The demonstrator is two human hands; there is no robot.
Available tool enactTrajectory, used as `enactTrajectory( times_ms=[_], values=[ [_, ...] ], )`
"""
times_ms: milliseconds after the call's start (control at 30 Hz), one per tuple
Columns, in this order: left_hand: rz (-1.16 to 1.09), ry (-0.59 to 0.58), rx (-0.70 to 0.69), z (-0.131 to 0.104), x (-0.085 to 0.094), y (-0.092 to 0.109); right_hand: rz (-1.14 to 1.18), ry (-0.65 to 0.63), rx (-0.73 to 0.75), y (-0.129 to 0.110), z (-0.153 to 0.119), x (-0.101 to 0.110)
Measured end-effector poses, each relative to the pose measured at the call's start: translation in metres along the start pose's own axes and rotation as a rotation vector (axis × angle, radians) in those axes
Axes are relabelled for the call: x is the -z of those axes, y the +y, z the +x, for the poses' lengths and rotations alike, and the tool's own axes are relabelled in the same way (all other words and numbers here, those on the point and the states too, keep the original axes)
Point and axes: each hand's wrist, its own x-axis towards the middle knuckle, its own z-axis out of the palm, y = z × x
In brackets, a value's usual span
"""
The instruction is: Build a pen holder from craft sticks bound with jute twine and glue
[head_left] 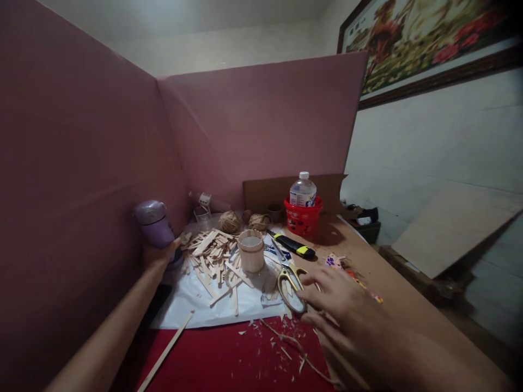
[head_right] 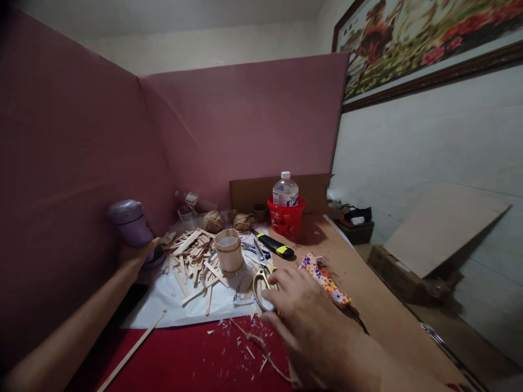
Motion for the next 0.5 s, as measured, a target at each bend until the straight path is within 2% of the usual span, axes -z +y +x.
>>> enactTrajectory(
  times_ms=[67, 133, 267, 333, 400, 500],
  values=[
    [0.062, 0.000, 0.077, -0.007, 0.002, 0.006, -0.009, 0.027, -0.038, 0.009, -0.001, 0.005],
    [0.121, -0.010, 0.093, -0.017, 0.004, 0.015, -0.036, 0.053, -0.034, 0.017, -0.004, 0.008],
    [0.274, 0.016, 0.009, -0.051, 0.015, 0.034, -0.053, 0.053, 0.000, 0.021, -0.010, 0.008],
    [0.367, 0.055, -0.088, -0.072, 0.025, 0.040, -0.043, 0.068, -0.011, 0.019, -0.010, 0.007],
    [0.451, -0.060, -0.238, -0.095, 0.037, 0.041, -0.022, 0.079, -0.016, 0.018, -0.010, 0.007],
    [0.590, -0.342, -0.373, -0.128, 0.052, 0.031, 0.016, 0.088, -0.017, 0.019, -0.009, 0.005]
  ],
)
